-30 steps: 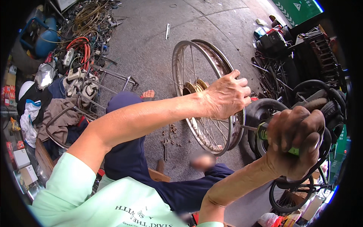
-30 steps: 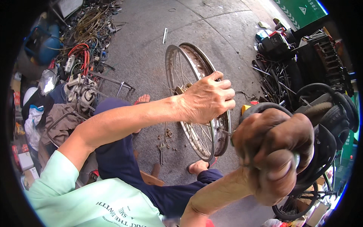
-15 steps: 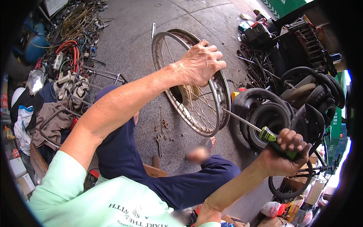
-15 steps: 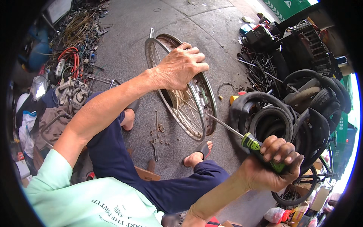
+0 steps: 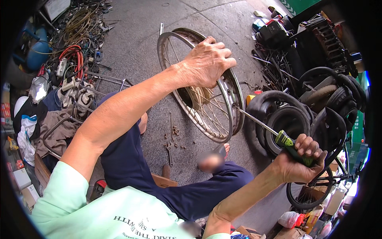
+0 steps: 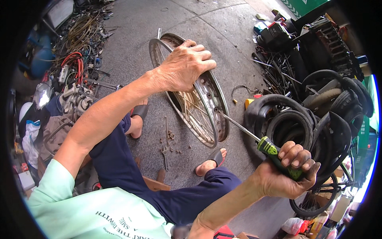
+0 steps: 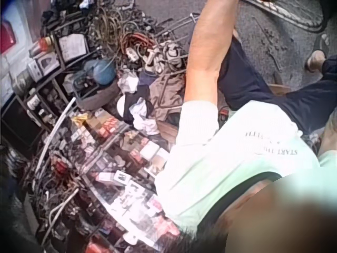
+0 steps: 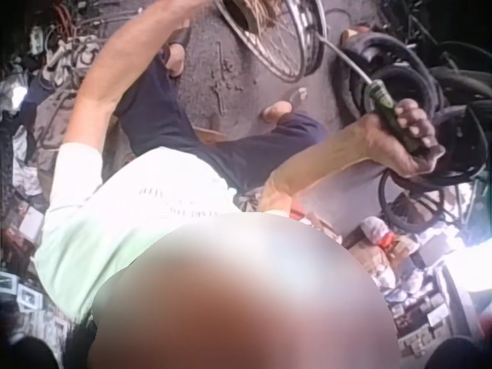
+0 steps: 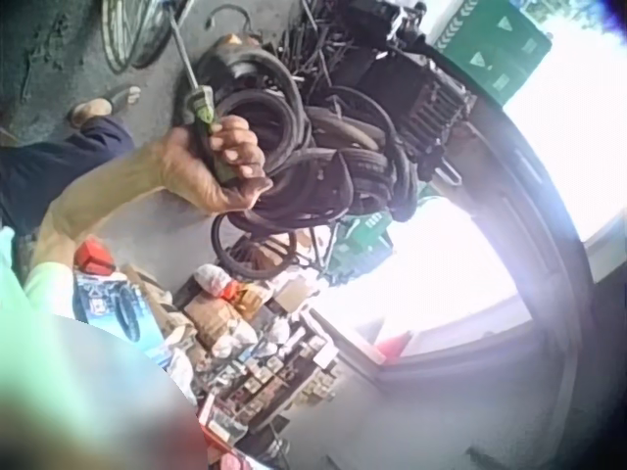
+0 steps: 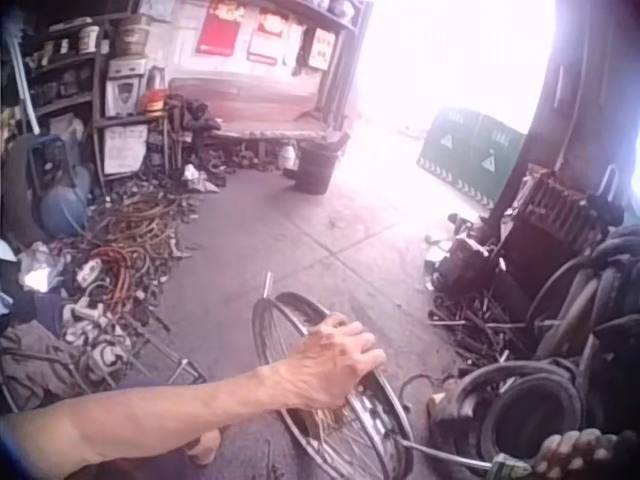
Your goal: The person sits on the floor and uses a screwdriver to adjust the spokes of a bicycle wheel. They rotate the wheel and repeatedly tighten or loosen individual spokes to true the rim.
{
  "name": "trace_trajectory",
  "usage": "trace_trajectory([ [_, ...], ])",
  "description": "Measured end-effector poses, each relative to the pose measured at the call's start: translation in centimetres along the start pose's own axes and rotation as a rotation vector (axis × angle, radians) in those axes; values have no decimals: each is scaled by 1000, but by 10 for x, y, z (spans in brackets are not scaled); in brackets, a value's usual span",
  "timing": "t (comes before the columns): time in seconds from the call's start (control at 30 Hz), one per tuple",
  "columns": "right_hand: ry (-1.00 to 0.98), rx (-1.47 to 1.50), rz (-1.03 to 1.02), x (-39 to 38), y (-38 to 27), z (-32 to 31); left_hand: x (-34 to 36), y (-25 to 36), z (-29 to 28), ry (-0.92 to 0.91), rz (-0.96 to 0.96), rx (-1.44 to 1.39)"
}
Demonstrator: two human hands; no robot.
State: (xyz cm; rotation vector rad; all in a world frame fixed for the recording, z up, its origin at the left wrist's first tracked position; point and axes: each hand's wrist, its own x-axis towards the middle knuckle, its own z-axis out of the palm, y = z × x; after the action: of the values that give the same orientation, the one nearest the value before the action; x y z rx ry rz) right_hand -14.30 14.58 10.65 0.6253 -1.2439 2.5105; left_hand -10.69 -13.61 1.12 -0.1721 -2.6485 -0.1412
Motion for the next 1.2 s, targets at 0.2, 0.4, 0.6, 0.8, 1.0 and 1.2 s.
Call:
trace_trajectory([
  [0.2, 2, -1, 13, 0, 5, 2, 1, 1, 0, -3, 7, -6],
  [0.4, -10, -60, 29, -4, 5, 3, 1, 2, -2, -20, 5, -13],
  [0.6, 14, -1132, -282, -11, -3, 37, 2, 3, -2, -47, -20, -15],
  [0.8, -192, -1099, -77, 0, -21, 22, -1, 2, 0, -31, -25, -26],
  [1.0, -487, -1104, 130, 1, -55, 13, 1, 1, 0, -28, -31, -60],
  [1.2, -679, -1260, 333, 6, -79, 35, 0, -1, 0, -5, -20, -43],
])
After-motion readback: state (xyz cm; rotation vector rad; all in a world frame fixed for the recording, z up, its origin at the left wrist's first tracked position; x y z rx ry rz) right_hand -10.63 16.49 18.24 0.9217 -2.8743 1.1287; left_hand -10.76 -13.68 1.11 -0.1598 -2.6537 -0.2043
